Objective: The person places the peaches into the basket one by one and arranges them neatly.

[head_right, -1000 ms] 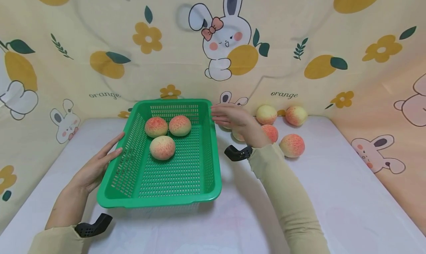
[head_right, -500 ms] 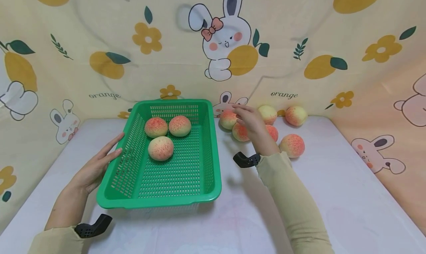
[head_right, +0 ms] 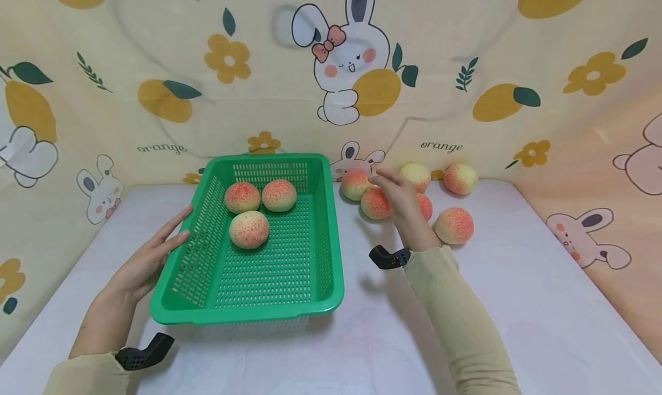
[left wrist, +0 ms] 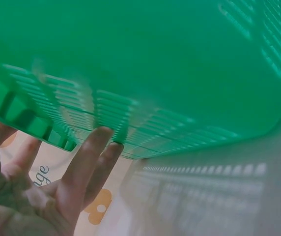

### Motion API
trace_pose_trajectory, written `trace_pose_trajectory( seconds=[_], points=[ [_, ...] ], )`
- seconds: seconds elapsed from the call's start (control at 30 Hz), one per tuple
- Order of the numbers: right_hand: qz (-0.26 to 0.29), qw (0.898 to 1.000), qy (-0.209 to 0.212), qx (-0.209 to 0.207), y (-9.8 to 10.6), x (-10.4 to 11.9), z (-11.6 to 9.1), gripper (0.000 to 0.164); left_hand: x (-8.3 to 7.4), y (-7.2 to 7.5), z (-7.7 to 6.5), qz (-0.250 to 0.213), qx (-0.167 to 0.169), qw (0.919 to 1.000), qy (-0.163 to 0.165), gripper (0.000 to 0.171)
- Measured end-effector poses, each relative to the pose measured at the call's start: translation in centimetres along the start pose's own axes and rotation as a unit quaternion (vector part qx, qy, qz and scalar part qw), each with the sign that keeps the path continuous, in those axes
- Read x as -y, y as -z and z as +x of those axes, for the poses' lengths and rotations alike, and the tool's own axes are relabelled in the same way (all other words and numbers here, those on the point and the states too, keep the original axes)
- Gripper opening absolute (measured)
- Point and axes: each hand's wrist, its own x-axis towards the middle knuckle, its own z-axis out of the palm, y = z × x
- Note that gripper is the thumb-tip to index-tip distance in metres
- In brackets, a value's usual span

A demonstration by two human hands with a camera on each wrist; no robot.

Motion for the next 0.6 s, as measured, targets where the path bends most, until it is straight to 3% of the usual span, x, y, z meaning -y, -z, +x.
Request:
trace_pose_trajectory(
  seconds=[0.37, 0.6],
  points=[
    [-0.014, 1.0, 0.015, 0.021, 0.7, -1.3, 0.9, 0.065, -0.1, -0.1, -0.1, -0.005, 0.001, 1.0, -0.004, 0.064],
    [-0.058, 0.997, -0.01, 0.056, 1.1, -2.0, 1.6, 0.069, -0.1, -0.2, -0.1, -0.006, -0.004, 1.0, -0.003, 0.063]
  ],
)
